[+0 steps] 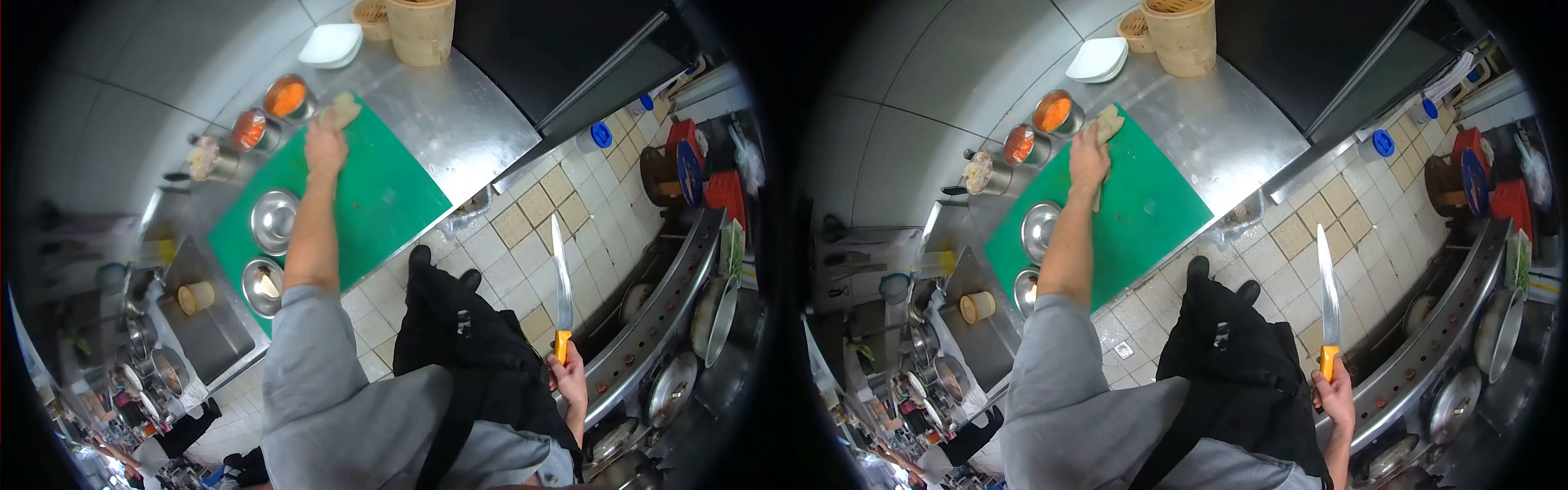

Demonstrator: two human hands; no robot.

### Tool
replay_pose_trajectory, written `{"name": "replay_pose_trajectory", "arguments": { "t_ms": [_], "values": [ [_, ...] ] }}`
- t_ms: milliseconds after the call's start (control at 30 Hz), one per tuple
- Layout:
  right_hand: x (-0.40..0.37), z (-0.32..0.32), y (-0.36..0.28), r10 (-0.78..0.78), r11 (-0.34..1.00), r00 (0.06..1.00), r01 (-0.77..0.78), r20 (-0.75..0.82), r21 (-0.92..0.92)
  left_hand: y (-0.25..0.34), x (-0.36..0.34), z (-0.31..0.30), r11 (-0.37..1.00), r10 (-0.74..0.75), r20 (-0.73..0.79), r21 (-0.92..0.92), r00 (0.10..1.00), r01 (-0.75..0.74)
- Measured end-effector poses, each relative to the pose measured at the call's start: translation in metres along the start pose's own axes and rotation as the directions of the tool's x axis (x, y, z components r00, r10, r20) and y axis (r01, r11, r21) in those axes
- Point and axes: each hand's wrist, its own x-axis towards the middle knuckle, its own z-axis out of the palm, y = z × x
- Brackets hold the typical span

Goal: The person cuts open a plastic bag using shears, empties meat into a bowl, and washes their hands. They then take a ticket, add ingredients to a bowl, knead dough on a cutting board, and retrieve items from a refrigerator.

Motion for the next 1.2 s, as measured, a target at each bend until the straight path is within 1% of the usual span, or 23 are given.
{"name": "replay_pose_trajectory", "arguments": {
  "t_ms": [33, 100, 167, 200, 233, 267, 300, 367, 433, 467, 533, 600, 667, 733, 767, 833, 900, 967, 1000, 1033, 1100, 1167, 1200],
  "values": [
    [-0.001, 0.000, 0.002, 0.001, 1.000, 1.000, -0.001, -0.010, 0.001, -0.012, 0.001, 0.010, 0.992, 0.005, -0.078, -0.122, 0.997, -0.014],
    [-0.005, 0.001, 0.008, 0.028, 1.000, 0.999, -0.028, -0.045, -0.006, -0.004, -0.008, 0.008, 0.984, -0.023, -0.114, -0.178, 0.993, 0.003],
    [-0.009, 0.001, 0.011, 0.033, 0.999, 0.990, -0.028, -0.139, 0.038, -0.006, -0.027, 0.019, 0.933, 0.214, -0.166, -0.258, 0.963, -0.252],
    [-0.009, -0.001, 0.016, 0.027, 0.999, 0.991, -0.022, -0.134, 0.038, 0.003, -0.048, 0.027, 0.905, 0.270, -0.152, -0.298, 0.951, -0.305],
    [-0.008, -0.002, 0.022, 0.009, 0.994, 0.990, 0.007, -0.138, 0.114, 0.025, -0.078, 0.032, 0.871, 0.329, -0.143, -0.335, 0.933, -0.359],
    [-0.007, -0.003, 0.026, -0.006, 0.982, 0.990, 0.032, -0.140, 0.188, 0.060, -0.114, 0.022, 0.856, 0.336, -0.017, -0.413, 0.942, -0.312],
    [-0.005, -0.003, 0.025, -0.010, 0.981, 0.991, 0.035, -0.130, 0.189, 0.090, -0.145, 0.021, 0.717, 0.442, 0.008, -0.604, 0.897, -0.348],
    [0.004, 0.000, 0.019, -0.051, 0.972, 0.992, 0.076, -0.116, 0.222, 0.148, -0.208, 0.020, 0.628, 0.502, 0.049, -0.708, 0.864, -0.325],
    [0.010, -0.001, 0.009, -0.078, 0.979, 0.994, 0.090, -0.072, 0.185, 0.182, -0.233, 0.006, 0.543, 0.444, 0.182, -0.833, 0.877, -0.102],
    [0.009, -0.002, 0.001, -0.086, 0.983, 0.994, 0.097, -0.070, 0.157, 0.176, -0.231, -0.008, 0.559, 0.412, 0.180, -0.824, 0.893, -0.092],
    [0.015, -0.007, 0.005, -0.147, 0.979, 0.988, 0.153, -0.051, 0.133, 0.167, -0.216, -0.031, 0.566, 0.207, 0.018, -0.818, 0.978, -0.105],
    [0.022, -0.006, -0.003, -0.144, 0.984, 0.989, 0.147, -0.040, 0.101, 0.129, -0.185, -0.062, 0.652, 0.039, 0.050, -0.758, 0.998, 0.012],
    [0.026, -0.004, -0.015, -0.119, 0.991, 0.992, 0.121, -0.034, 0.057, 0.078, -0.146, -0.063, 0.711, -0.037, -0.167, -0.697, 0.985, -0.092],
    [0.028, 0.001, -0.025, -0.124, 0.992, 0.992, 0.124, -0.013, 0.019, 0.033, -0.110, -0.058, 0.870, -0.071, -0.364, -0.478, 0.929, -0.121],
    [0.030, 0.005, -0.032, -0.131, 0.991, 0.991, 0.132, 0.011, -0.009, 0.021, -0.093, -0.050, 0.867, -0.074, -0.369, -0.483, 0.926, -0.123],
    [0.034, 0.012, -0.043, -0.133, 0.990, 0.991, 0.134, 0.017, -0.038, 0.000, -0.070, -0.025, 0.887, -0.236, -0.360, -0.459, 0.902, 0.049],
    [0.045, 0.025, -0.056, -0.155, 0.985, 0.987, 0.157, 0.041, -0.069, -0.002, -0.048, 0.015, 0.903, -0.191, -0.390, -0.429, 0.901, 0.006],
    [0.057, 0.041, -0.075, -0.177, 0.982, 0.982, 0.181, 0.068, -0.056, 0.036, -0.051, 0.020, 0.843, 0.180, -0.368, -0.420, 0.912, -0.336],
    [0.063, 0.051, -0.086, -0.195, 0.979, 0.976, 0.199, 0.096, -0.034, 0.074, -0.073, 0.009, 0.750, 0.118, -0.095, -0.643, 0.988, -0.152],
    [0.068, 0.063, -0.099, -0.197, 0.978, 0.975, 0.203, 0.104, -0.045, 0.098, -0.091, 0.018, 0.600, 0.271, 0.066, -0.791, 0.960, -0.115],
    [0.084, 0.090, -0.133, -0.260, 0.954, 0.948, 0.282, 0.185, -0.100, 0.129, -0.122, -0.009, 0.571, 0.430, 0.203, -0.816, 0.880, -0.090],
    [0.111, 0.111, -0.156, -0.309, 0.919, 0.905, 0.363, 0.294, -0.154, 0.113, -0.145, -0.018, 0.530, 0.363, 0.199, -0.847, 0.910, -0.026],
    [0.120, 0.126, -0.171, -0.304, 0.905, 0.890, 0.381, 0.338, -0.190, 0.097, -0.151, -0.026, 0.568, 0.240, 0.090, -0.820, 0.967, -0.065]
  ]
}}
